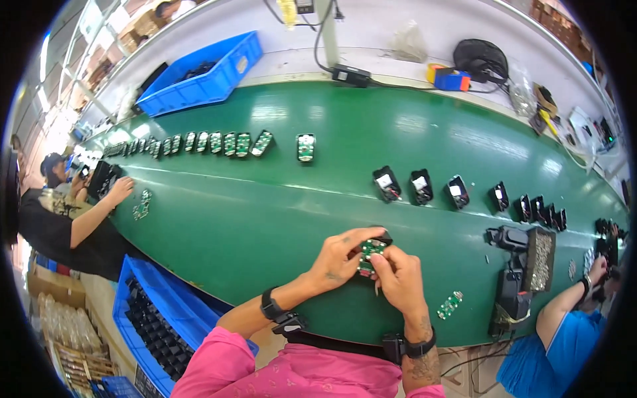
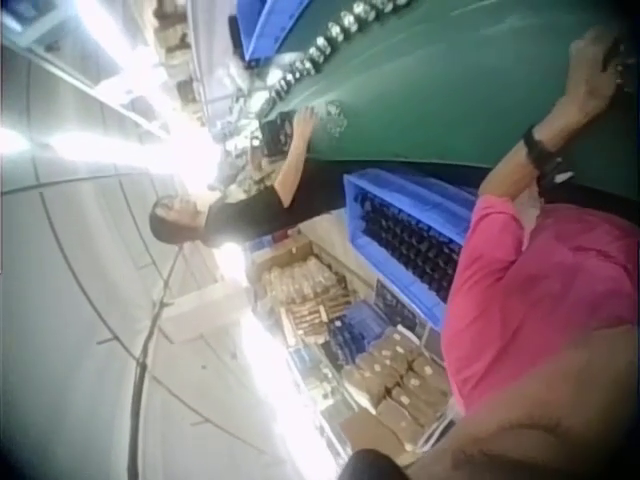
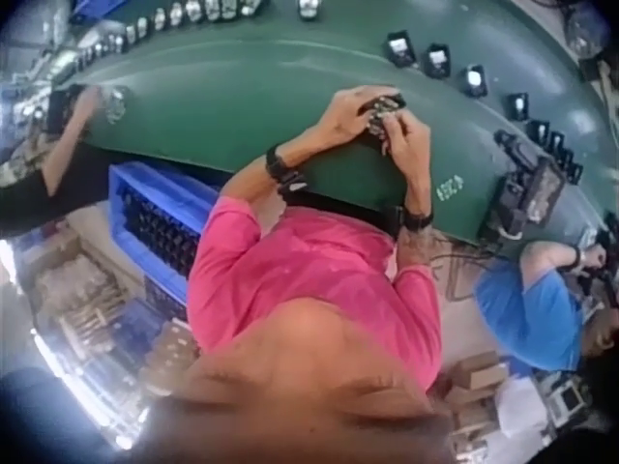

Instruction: The person assembles electronic devices by inserting circuit boards into plastic housings, pressing them together, and placing them on a conveyor belt before finally moving a crate of the units.

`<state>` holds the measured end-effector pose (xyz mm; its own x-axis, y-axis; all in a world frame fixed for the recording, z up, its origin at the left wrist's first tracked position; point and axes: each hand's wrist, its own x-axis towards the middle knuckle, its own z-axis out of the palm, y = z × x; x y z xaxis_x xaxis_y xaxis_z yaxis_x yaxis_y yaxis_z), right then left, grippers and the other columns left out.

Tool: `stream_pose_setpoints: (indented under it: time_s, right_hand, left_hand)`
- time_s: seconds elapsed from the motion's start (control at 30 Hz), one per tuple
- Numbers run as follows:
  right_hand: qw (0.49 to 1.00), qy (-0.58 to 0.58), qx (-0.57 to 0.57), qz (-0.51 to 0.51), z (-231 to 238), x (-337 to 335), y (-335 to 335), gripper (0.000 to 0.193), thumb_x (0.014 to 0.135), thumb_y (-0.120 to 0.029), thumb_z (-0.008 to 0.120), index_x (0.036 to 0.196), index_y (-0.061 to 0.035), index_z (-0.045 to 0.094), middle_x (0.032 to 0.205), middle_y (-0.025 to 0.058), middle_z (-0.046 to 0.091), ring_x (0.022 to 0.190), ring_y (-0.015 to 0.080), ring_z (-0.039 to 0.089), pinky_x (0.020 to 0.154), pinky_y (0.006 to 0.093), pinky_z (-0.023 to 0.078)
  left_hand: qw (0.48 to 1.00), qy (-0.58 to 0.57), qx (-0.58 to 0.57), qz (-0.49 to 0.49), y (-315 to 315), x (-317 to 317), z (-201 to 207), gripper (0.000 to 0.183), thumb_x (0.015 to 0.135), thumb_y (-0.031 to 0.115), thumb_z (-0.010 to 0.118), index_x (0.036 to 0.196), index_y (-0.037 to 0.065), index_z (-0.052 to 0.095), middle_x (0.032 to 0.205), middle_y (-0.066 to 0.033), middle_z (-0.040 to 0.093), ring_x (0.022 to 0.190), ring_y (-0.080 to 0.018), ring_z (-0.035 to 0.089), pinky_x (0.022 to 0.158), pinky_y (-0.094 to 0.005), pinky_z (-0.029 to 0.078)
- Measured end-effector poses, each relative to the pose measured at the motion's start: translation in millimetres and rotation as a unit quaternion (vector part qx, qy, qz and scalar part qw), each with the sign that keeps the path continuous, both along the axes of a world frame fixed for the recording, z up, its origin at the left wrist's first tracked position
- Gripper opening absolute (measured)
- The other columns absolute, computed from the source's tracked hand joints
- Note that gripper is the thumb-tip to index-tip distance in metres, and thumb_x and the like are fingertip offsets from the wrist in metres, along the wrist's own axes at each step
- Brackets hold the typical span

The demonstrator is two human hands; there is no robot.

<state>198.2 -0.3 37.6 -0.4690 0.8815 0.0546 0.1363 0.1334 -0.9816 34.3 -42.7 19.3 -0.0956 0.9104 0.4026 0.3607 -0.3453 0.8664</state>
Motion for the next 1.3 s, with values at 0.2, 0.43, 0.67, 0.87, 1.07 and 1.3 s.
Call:
stream_pose_setpoints:
  time_s: [0.2,0.43,0.67,0.87,1.07,1.3]
  right_hand:
    - [0.995,-0.068,0.064,-0.045,2.9,7.8,7.6,0.028,0.093,-0.014,0.065,0.071,0.0009,0.061,0.051,0.0053,0.056,0.045,0.0090,0.054,0.043,0.0275,0.039]
    - [0.984,-0.057,0.133,-0.105,-5.7,12.4,14.5,0.031,0.089,-0.015,0.072,0.066,0.0024,0.060,0.050,0.0038,0.050,0.046,0.0079,0.038,0.043,0.0290,0.031]
    - [0.989,-0.073,0.088,-0.093,-15.5,18.1,17.6,0.022,0.091,-0.019,0.070,0.095,0.0014,0.065,0.061,0.0103,0.060,0.051,0.0158,0.056,0.049,0.0315,0.043]
    - [0.997,-0.059,0.039,0.005,-5.1,17.2,14.9,0.042,0.097,-0.011,0.059,0.137,-0.0024,0.052,0.085,0.0111,0.068,0.067,0.0107,0.060,0.062,0.0275,0.049]
    - [0.995,-0.042,0.085,-0.014,-11.3,13.2,13.8,0.040,0.098,-0.012,0.055,0.136,-0.0013,0.051,0.102,0.0222,0.067,0.086,0.0347,0.068,0.076,0.0396,0.053]
    - [0.986,-0.031,0.161,-0.040,-16.2,3.6,10.5,0.035,0.098,-0.010,0.052,0.133,-0.0020,0.053,0.110,0.0237,0.065,0.092,0.0387,0.066,0.080,0.0411,0.053]
  left_hand:
    - [1.000,-0.014,-0.017,0.001,3.5,8.9,6.0,0.052,0.083,-0.008,0.055,0.133,0.008,0.060,0.119,-0.0144,0.067,0.091,-0.0186,0.069,0.076,-0.0280,0.055]
    - [0.976,-0.178,-0.099,-0.073,10.4,10.0,-3.4,0.044,0.090,-0.003,0.058,0.133,0.004,0.057,0.114,-0.0118,0.067,0.072,-0.0108,0.067,0.064,-0.0261,0.056]
    - [0.973,-0.177,-0.146,-0.029,13.5,19.5,-7.3,0.033,0.097,0.010,0.059,0.129,0.003,0.057,0.107,-0.0139,0.069,0.076,-0.0116,0.068,0.057,-0.0232,0.056]
    - [0.959,-0.199,-0.197,-0.036,12.4,20.8,-0.8,0.034,0.100,0.014,0.055,0.131,0.000,0.051,0.102,-0.0129,0.066,0.076,-0.0123,0.065,0.059,-0.0233,0.057]
    - [0.976,-0.135,-0.168,-0.027,11.9,23.1,1.6,0.032,0.100,0.012,0.052,0.130,0.000,0.051,0.100,-0.0132,0.067,0.077,-0.0135,0.067,0.060,-0.0251,0.058]
    - [0.986,-0.122,-0.111,-0.014,8.9,24.3,-1.3,0.029,0.099,0.008,0.053,0.127,0.002,0.054,0.098,-0.0130,0.069,0.075,-0.0141,0.067,0.060,-0.0265,0.059]
